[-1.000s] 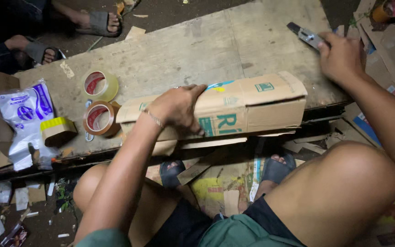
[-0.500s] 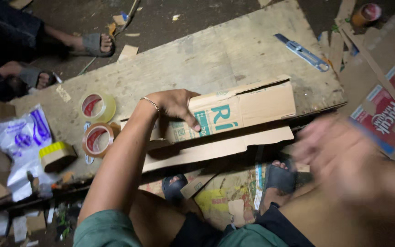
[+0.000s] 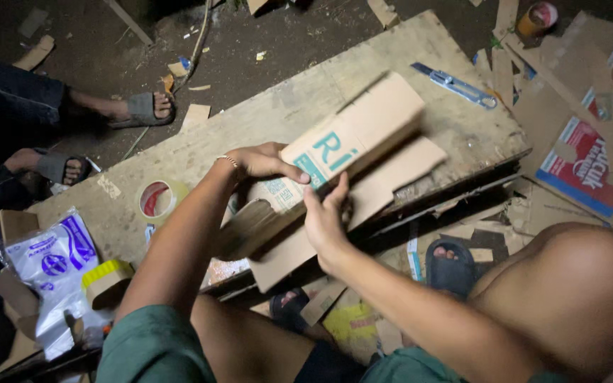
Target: The person sits on the ground at a low wooden bench and assembles a printed cardboard box blank. They hold the folded carton, cut along its edges with a utility knife, and press and fold the panels and flaps to shape the box, repositioning it repeatedly while cutting and creasing.
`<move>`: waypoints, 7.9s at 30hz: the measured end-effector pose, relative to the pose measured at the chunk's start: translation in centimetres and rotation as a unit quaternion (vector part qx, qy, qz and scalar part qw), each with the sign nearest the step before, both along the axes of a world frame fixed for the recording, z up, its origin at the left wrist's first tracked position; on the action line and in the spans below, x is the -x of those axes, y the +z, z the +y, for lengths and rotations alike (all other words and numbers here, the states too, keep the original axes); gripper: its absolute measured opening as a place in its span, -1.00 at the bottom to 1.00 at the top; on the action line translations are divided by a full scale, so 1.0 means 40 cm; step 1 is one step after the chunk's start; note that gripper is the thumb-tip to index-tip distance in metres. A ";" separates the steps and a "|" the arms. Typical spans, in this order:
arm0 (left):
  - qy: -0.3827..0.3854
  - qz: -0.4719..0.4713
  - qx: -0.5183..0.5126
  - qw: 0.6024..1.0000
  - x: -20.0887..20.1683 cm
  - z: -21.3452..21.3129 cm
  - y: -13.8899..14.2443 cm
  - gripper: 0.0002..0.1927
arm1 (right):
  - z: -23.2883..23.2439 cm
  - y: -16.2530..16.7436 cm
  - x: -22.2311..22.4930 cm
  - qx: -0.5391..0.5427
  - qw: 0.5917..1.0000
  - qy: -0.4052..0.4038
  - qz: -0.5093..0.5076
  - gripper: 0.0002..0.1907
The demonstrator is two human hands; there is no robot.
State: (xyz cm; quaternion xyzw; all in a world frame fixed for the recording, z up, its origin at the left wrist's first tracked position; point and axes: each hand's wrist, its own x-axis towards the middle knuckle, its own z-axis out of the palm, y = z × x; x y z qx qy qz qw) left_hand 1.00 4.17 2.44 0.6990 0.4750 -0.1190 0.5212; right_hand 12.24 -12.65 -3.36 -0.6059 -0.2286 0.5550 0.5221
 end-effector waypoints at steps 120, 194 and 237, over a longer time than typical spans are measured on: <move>0.236 -0.216 -0.275 0.907 0.078 -0.436 -0.033 -0.39 | 0.147 0.492 -0.245 -0.286 0.667 0.363 -0.585 0.34; 0.066 0.112 -0.588 0.799 -0.233 -0.309 -0.024 0.16 | 0.161 0.102 -0.510 -0.439 0.443 0.366 -0.691 -0.04; -0.044 0.147 -0.345 0.926 -0.180 -0.182 0.067 0.22 | 0.279 0.163 -0.537 -0.266 0.531 0.493 -0.636 0.26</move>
